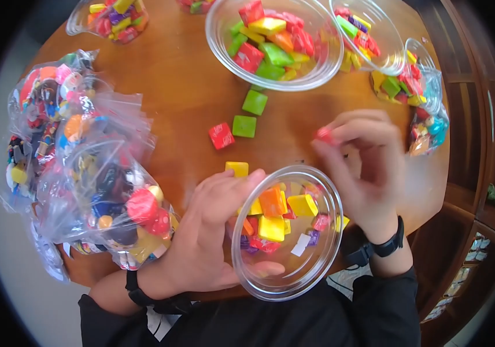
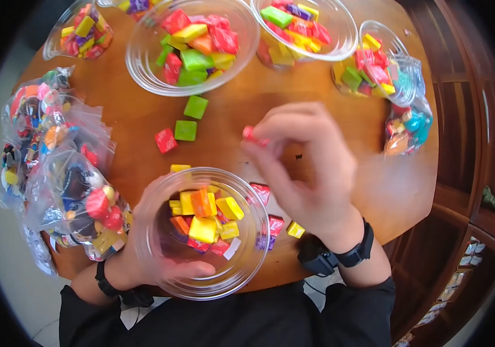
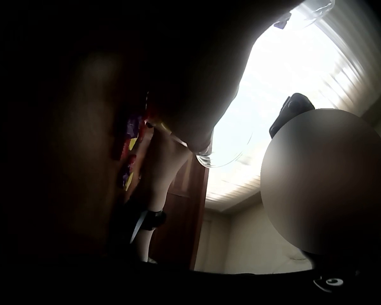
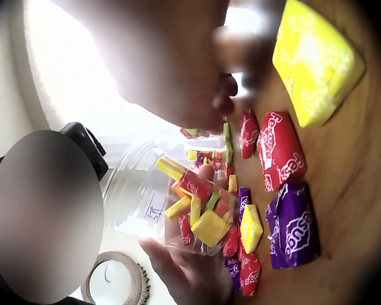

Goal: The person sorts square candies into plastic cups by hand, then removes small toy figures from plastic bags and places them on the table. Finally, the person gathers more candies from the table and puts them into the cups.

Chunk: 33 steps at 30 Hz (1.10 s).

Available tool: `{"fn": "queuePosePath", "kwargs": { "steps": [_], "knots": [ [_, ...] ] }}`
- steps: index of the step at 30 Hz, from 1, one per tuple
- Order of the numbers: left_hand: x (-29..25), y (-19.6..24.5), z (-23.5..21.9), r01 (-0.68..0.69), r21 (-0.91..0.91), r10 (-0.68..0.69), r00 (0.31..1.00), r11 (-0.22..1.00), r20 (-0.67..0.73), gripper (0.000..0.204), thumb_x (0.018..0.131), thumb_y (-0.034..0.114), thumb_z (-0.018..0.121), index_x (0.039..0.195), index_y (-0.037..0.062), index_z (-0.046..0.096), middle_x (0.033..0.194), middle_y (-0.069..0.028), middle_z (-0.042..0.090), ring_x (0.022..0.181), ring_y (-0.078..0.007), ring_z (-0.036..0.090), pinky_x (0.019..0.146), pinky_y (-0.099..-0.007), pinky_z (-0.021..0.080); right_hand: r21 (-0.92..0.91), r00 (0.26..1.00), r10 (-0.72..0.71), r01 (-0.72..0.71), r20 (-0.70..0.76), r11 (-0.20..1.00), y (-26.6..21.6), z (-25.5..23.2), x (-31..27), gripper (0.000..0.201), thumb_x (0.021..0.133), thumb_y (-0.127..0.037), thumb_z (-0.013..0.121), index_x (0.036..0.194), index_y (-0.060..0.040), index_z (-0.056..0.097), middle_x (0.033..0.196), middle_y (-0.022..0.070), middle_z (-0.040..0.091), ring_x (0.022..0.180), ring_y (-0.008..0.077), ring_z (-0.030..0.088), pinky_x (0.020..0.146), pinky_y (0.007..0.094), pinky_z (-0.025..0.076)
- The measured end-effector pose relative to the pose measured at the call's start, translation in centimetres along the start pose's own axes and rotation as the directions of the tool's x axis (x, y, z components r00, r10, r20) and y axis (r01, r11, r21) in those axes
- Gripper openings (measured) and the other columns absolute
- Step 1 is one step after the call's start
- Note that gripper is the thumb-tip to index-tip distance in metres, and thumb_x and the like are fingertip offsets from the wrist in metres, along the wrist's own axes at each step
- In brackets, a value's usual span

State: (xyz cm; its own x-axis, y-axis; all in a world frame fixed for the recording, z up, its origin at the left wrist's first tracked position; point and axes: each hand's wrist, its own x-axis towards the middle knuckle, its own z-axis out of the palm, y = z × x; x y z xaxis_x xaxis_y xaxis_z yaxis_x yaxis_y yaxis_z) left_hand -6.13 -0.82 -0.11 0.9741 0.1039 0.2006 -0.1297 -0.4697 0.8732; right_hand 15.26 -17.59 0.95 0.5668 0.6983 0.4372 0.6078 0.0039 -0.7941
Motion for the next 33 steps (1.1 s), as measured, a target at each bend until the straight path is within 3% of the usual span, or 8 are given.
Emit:
{"fn": "queuePosePath", "kwargs": {
  "steps": [3, 7, 10, 16, 18, 20, 23, 33],
  "knots": [
    [-0.1, 0.0, 0.0, 0.122, -0.101, -0.116, 0.991, 0.987, 0.059, 0.109, 0.083, 0.051, 0.096, 0.163, 0.0038, 0.037, 0.158, -0.0215, 0.058, 0.132, -0.0409, 0.064, 0.115, -0.0617, 0.046, 0.172, 0.976, -0.054, 0.091, -0.211, 0.981, -0.4, -0.8, 0.2, 0.032, 0.093, 0.011, 0.081, 0.118, -0.0031, 0.066, 0.111, 0.0158, 0.072, 0.087, 0.0184, 0.075, 0.073, 0.0270, 0.060],
    [-0.1, 0.1, 0.1, 0.125, -0.122, -0.120, 0.991, 0.985, 0.053, 0.110, 0.083, 0.052, 0.095, 0.163, 0.0038, 0.037, 0.158, -0.0215, 0.058, 0.131, -0.0403, 0.064, 0.114, -0.0618, 0.046, -0.011, 0.931, -0.295, 0.305, 0.213, 0.952, -2.2, -3.9, 1.1, 0.023, 0.109, -0.026, 0.073, 0.121, -0.0091, 0.062, 0.110, 0.0135, 0.073, 0.095, 0.0254, 0.069, 0.081, 0.0365, 0.057],
    [-0.2, 0.5, 0.1, 0.330, -0.263, -0.299, 0.942, 0.907, 0.150, 0.111, 0.083, 0.052, 0.096, 0.163, 0.0032, 0.037, 0.158, -0.0218, 0.058, 0.130, -0.0400, 0.065, 0.113, -0.0618, 0.046, -0.041, 0.917, -0.284, 0.307, 0.279, 0.951, -2.5, -2.9, 1.2, 0.020, 0.109, -0.025, 0.073, 0.117, -0.0080, 0.065, 0.112, 0.0145, 0.074, 0.097, 0.0261, 0.069, 0.083, 0.0366, 0.057],
    [0.3, -0.1, -0.2, 0.026, -0.032, -0.025, 1.000, 0.999, 0.019, 0.110, 0.084, 0.051, 0.095, 0.163, 0.0021, 0.036, 0.158, -0.0225, 0.057, 0.129, -0.0400, 0.065, 0.113, -0.0614, 0.047, -0.005, 0.995, 0.036, -0.036, 0.092, 0.999, -0.6, -1.9, 0.6, 0.028, 0.095, -0.002, 0.081, 0.121, -0.0014, 0.072, 0.112, 0.0134, 0.076, 0.097, 0.0334, 0.071, 0.090, 0.0431, 0.058],
    [0.2, -0.2, -0.1, 0.009, -0.038, -0.009, 1.000, 0.999, 0.009, 0.109, 0.084, 0.051, 0.095, 0.162, 0.0026, 0.037, 0.158, -0.0225, 0.058, 0.130, -0.0404, 0.065, 0.113, -0.0613, 0.046, -0.244, 0.935, -0.067, 0.160, 0.349, 0.956, -0.1, -1.7, 1.7, 0.037, 0.090, -0.006, 0.085, 0.125, -0.0021, 0.072, 0.114, 0.0154, 0.073, 0.101, 0.0369, 0.069, 0.091, 0.0456, 0.056],
    [0.1, -0.1, 0.1, 0.031, -0.068, -0.031, 1.000, 0.997, 0.007, 0.108, 0.084, 0.051, 0.095, 0.162, 0.0028, 0.037, 0.158, -0.0224, 0.058, 0.130, -0.0406, 0.065, 0.114, -0.0612, 0.046, -0.215, 0.919, -0.096, 0.190, 0.383, 0.958, 0.0, -1.1, 1.6, 0.044, 0.085, -0.013, 0.088, 0.125, -0.0026, 0.073, 0.115, 0.0148, 0.070, 0.104, 0.0363, 0.066, 0.090, 0.0446, 0.055],
    [0.2, 0.0, -0.1, 0.053, -0.071, -0.053, 0.999, 0.996, 0.009, 0.108, 0.085, 0.051, 0.095, 0.162, 0.0032, 0.037, 0.157, -0.0223, 0.058, 0.131, -0.0409, 0.064, 0.114, -0.0611, 0.046, -0.132, 0.853, -0.068, 0.159, 0.518, 0.978, -0.5, -0.7, 1.3, 0.045, 0.082, -0.028, 0.086, 0.119, -0.0045, 0.076, 0.116, 0.0103, 0.066, 0.103, 0.0313, 0.062, 0.090, 0.0414, 0.051],
    [0.2, -0.1, 0.2, 0.012, -0.042, -0.013, 1.000, 0.999, -0.023, 0.110, 0.084, 0.052, 0.095, 0.162, 0.0024, 0.034, 0.156, -0.0239, 0.058, 0.133, -0.0439, 0.062, 0.115, -0.0613, 0.045, -0.092, 0.737, -0.003, 0.088, 0.676, 0.992, -1.7, -1.8, 1.2, 0.054, 0.076, -0.028, 0.088, 0.122, -0.0041, 0.073, 0.119, 0.0101, 0.064, 0.107, 0.0308, 0.059, 0.093, 0.0443, 0.046]
  ]
}}
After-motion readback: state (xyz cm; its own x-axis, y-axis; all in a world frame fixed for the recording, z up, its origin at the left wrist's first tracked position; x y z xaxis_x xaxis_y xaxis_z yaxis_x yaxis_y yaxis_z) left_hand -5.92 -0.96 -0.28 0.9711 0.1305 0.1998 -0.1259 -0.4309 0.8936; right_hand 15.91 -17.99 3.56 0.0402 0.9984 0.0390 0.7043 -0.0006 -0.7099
